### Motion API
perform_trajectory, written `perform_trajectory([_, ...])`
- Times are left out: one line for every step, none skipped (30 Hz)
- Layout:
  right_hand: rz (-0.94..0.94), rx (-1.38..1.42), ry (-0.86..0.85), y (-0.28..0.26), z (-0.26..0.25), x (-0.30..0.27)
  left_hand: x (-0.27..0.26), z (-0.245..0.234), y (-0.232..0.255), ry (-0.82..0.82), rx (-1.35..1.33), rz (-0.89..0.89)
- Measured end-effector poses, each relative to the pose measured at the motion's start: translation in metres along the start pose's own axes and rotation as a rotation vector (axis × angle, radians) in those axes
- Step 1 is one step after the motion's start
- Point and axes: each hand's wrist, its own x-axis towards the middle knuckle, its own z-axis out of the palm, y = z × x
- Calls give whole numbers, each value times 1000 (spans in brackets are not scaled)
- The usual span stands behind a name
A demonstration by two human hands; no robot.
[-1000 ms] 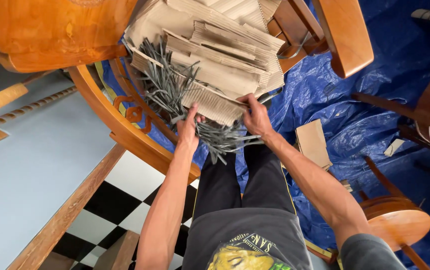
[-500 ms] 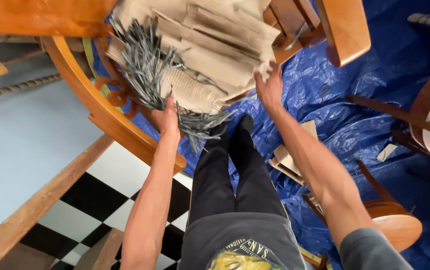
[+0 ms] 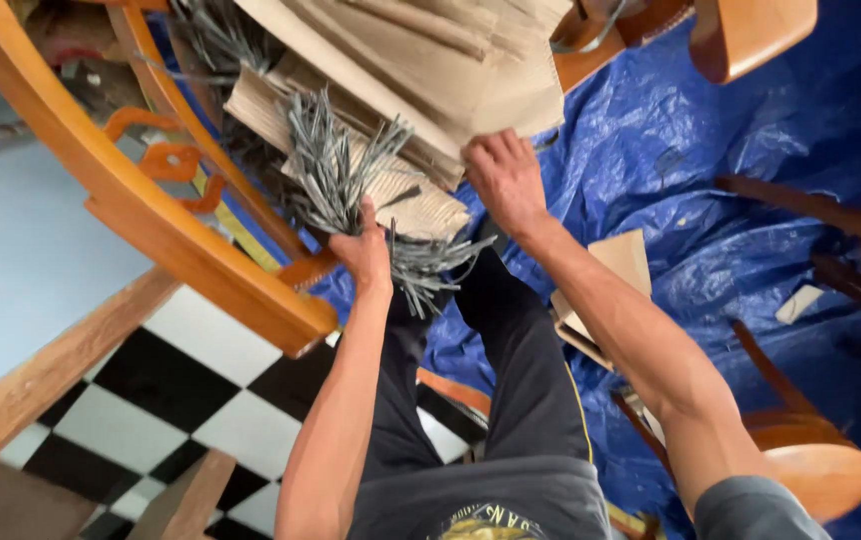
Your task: Securing cardboard protection on wooden chairs using plastic ties.
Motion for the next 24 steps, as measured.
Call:
perform_trajectory([-43,8,-5,1,6,-1,11,2,-10,35,94,9])
perform_trajectory([-47,-1,10,5,7,5,22,9,-12,25,86,21])
perform_trajectory([-17,141,40,5,8,3,26,9,-20,-1,76,146])
perform_trajectory([12,283,70,3,11,0,31,8,-28,-28,65,271])
perform_trajectory([-9,274,83,16,23,5,42,7,-41,-28,46,287])
perform_trajectory([180,407,147,28,35,11,54,5,-55,6,101,419])
perform_trajectory([373,535,209,41,43,15,63,7,-71,34,154,545])
perform_trajectory([354,523,222,55,48,17,65,8,-72,31,131,558])
perform_trajectory([450,459,246,68,56,25,71,10,-73,5,107,575])
perform_trajectory([546,397,271,81,64,33,75,10,-75,-20,83,593])
perform_trajectory([527,393,292,78,65,41,80,9,-80,-23,64,613])
perform_trajectory([475,332,286,76,66,48,84,8,-85,-35,-65,430])
perform_trajectory([425,262,286,76,61,54,86,13,-92,-66,-194,243])
perform_trajectory([407,250,312,81,62,50,93,16,-109,-82,-217,261])
perform_trajectory([331,247,288,80,68,53,104,13,-123,-97,-220,305])
perform_trajectory([254,242,265,79,73,55,115,11,-137,-111,-223,349])
perform_trajectory([236,234,284,89,75,58,113,16,-123,-119,-242,367])
perform_trajectory([187,193,279,99,76,60,110,22,-109,-158,-291,360])
perform_trajectory([152,162,256,106,82,54,100,17,-100,-186,-323,338])
perform_trajectory([148,164,255,105,87,46,94,12,-99,-183,-324,341])
perform_trajectory([77,138,333,105,84,46,91,15,-92,-218,-383,351])
perform_trajectory([5,113,410,104,80,47,88,18,-83,-255,-442,362])
perform_trajectory([-4,112,413,100,77,43,93,18,-90,-253,-448,368])
perform_trajectory([-107,58,514,96,73,41,98,18,-95,-227,-425,411])
